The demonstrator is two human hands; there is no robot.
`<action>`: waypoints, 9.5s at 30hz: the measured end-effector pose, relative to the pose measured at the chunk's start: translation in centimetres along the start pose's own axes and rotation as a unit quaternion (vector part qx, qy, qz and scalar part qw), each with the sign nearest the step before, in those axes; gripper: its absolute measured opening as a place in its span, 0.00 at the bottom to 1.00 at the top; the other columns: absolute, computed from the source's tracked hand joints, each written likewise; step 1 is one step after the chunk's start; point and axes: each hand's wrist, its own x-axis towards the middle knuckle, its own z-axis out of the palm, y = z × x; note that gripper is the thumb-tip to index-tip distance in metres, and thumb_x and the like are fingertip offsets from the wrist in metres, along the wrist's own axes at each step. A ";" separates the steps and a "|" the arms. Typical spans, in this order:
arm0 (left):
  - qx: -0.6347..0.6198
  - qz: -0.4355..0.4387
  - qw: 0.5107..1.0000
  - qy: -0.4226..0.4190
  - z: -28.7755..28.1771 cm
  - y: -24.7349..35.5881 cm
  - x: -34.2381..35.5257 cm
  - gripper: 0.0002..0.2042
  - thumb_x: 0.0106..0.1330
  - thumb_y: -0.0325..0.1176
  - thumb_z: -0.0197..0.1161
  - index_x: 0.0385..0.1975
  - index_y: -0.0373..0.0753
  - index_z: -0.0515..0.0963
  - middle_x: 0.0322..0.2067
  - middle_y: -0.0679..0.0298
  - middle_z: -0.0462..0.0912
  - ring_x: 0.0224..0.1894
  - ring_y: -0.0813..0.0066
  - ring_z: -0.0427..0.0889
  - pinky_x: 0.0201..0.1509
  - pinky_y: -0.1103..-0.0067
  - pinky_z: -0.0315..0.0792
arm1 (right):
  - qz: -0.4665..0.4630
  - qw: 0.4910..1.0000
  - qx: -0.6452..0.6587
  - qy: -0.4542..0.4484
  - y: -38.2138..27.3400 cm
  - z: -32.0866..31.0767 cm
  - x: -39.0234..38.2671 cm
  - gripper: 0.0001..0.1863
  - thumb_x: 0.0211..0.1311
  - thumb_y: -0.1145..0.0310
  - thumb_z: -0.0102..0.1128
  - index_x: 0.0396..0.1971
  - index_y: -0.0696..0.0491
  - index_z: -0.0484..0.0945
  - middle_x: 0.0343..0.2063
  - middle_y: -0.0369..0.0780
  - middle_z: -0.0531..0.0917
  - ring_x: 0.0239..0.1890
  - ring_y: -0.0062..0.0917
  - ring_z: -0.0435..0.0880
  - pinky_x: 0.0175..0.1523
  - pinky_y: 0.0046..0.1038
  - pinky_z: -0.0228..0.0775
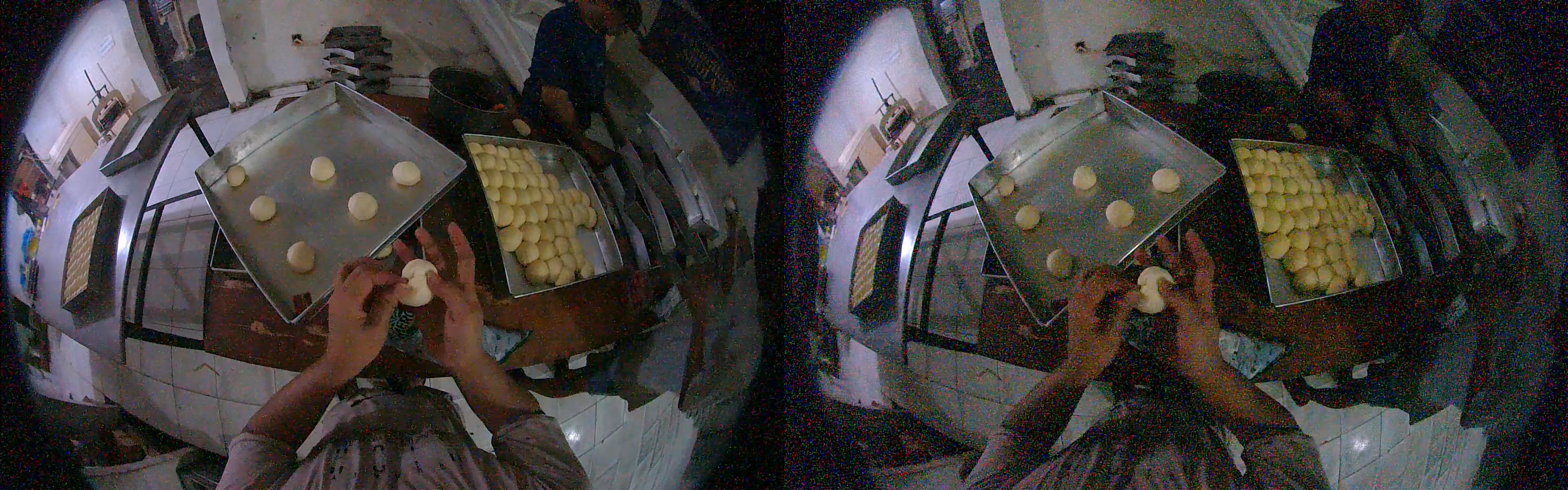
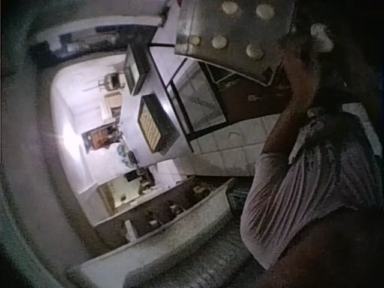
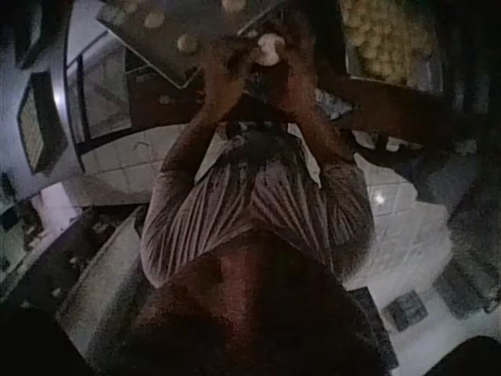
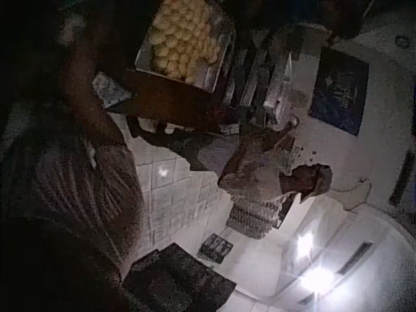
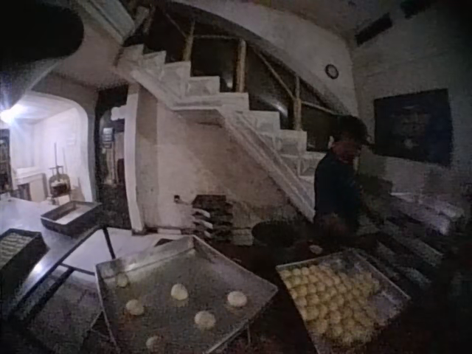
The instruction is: The person shapes portions of dough into rounds by hand and places them onto a metal tray.
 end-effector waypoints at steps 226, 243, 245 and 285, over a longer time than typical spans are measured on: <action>-0.221 -0.263 0.930 -0.132 -3.7 -2.2 -4.7 0.19 0.68 0.44 0.46 0.50 0.36 0.64 0.41 0.63 0.73 0.43 0.76 0.73 0.47 0.77 0.68 | -0.029 0.876 -0.433 -0.209 0.9 0.1 -1.1 0.13 0.49 0.72 0.64 0.37 0.52 0.77 0.36 0.36 0.76 0.43 0.26 0.72 0.50 0.27 0.63; -0.199 -0.370 0.883 -0.208 -4.6 -1.6 -3.8 0.24 0.68 0.48 0.46 0.50 0.32 0.67 0.43 0.57 0.74 0.46 0.74 0.72 0.51 0.78 0.67 | -0.095 0.853 -0.437 -0.268 1.1 -0.6 -0.6 0.15 0.48 0.71 0.64 0.40 0.48 0.80 0.39 0.36 0.72 0.48 0.28 0.65 0.52 0.28 0.57; -0.094 -0.257 0.939 -0.210 -4.4 -1.7 -4.4 0.25 0.68 0.49 0.45 0.52 0.32 0.66 0.45 0.55 0.73 0.48 0.73 0.72 0.52 0.78 0.66 | 0.010 0.908 -0.344 -0.239 1.6 -1.2 -0.2 0.12 0.50 0.71 0.62 0.38 0.50 0.80 0.40 0.36 0.72 0.50 0.27 0.65 0.52 0.28 0.58; -0.014 -0.117 0.992 -0.044 4.8 0.7 0.2 0.12 0.61 0.31 0.56 0.44 0.41 0.75 0.46 0.57 0.73 0.54 0.59 0.65 0.61 0.67 0.54 | 0.140 0.959 0.239 -0.059 -0.6 -5.1 3.1 0.28 0.62 0.55 0.43 0.58 0.54 0.57 0.58 0.48 0.63 0.60 0.38 0.61 0.63 0.39 0.54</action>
